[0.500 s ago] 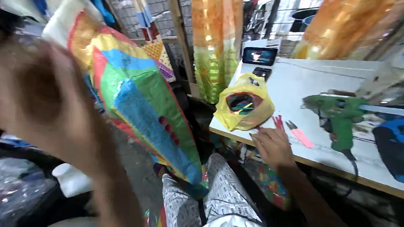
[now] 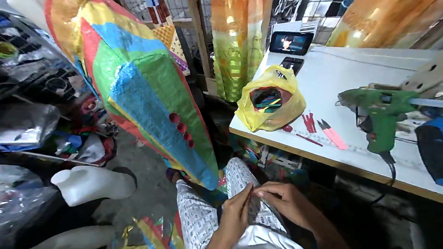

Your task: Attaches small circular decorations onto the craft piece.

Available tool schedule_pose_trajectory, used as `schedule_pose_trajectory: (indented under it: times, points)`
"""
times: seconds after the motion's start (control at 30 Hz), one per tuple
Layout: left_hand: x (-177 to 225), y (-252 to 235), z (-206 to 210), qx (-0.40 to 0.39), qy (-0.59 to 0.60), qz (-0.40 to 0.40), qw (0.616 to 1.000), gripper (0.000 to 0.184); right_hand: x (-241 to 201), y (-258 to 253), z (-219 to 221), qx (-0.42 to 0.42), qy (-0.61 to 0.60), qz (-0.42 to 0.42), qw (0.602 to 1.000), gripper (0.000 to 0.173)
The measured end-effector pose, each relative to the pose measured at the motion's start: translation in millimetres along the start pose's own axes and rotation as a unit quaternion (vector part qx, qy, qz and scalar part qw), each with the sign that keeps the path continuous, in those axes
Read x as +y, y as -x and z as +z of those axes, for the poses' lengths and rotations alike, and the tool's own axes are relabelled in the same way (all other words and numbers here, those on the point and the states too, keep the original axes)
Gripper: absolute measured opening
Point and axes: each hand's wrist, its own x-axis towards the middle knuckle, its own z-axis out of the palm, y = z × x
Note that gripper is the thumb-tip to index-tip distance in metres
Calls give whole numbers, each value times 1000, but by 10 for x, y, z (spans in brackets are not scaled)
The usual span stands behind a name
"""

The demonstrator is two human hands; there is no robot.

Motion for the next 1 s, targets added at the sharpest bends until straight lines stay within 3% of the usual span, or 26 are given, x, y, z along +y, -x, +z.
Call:
schedule_pose_trajectory:
  times: [0.1, 0.13, 0.27, 0.37, 0.43, 0.5, 0.6, 0.67, 0.73, 0.83, 0.9, 1.0]
  points:
    - [-9, 114, 43, -17, 27, -35, 999, 28, -354, -421, -107, 100, 35, -43, 993, 30]
    - [25, 143, 70, -32, 37, -37, 998, 28, -516, -640, -93, 98, 7, -35, 995, 32]
    - [154, 179, 155, -56, 58, -27, 996, 27, -969, -1564, 366, -67, -47, -8, 997, 52]
    - [154, 198, 120, -98, 63, -52, 992, 23, -1032, -1754, 805, -87, 12, -25, 996, 35]
    - [140, 238, 0, -154, 74, -124, 977, 24, -857, -1626, 902, -75, 75, -22, 994, 32]
    - [103, 311, -119, -155, 119, -204, 959, 22, -432, -1453, 871, -89, 115, 29, 989, 37]
    - [-21, 391, -251, -81, 172, -256, 948, 16, 576, -1085, 770, -106, 150, 141, 973, 40]
    - [-112, 364, -310, -7, 181, -249, 952, 12, 1204, -595, 698, -108, 170, 224, 954, 43]
    - [-181, 246, -412, 59, 183, -242, 951, 11, 1547, 15, 607, -104, 144, 289, 941, 45]
    - [-204, -39, -591, 122, 187, -251, 942, 10, 1497, 588, 426, -114, 62, 343, 930, 49]
    - [-164, -204, -581, 88, 208, -256, 940, 10, 1254, 595, 312, -75, 6, 329, 941, 51]
    - [-18, -384, -421, -29, 229, -220, 948, 16, 576, 330, 74, -8, -51, 163, 985, 43]
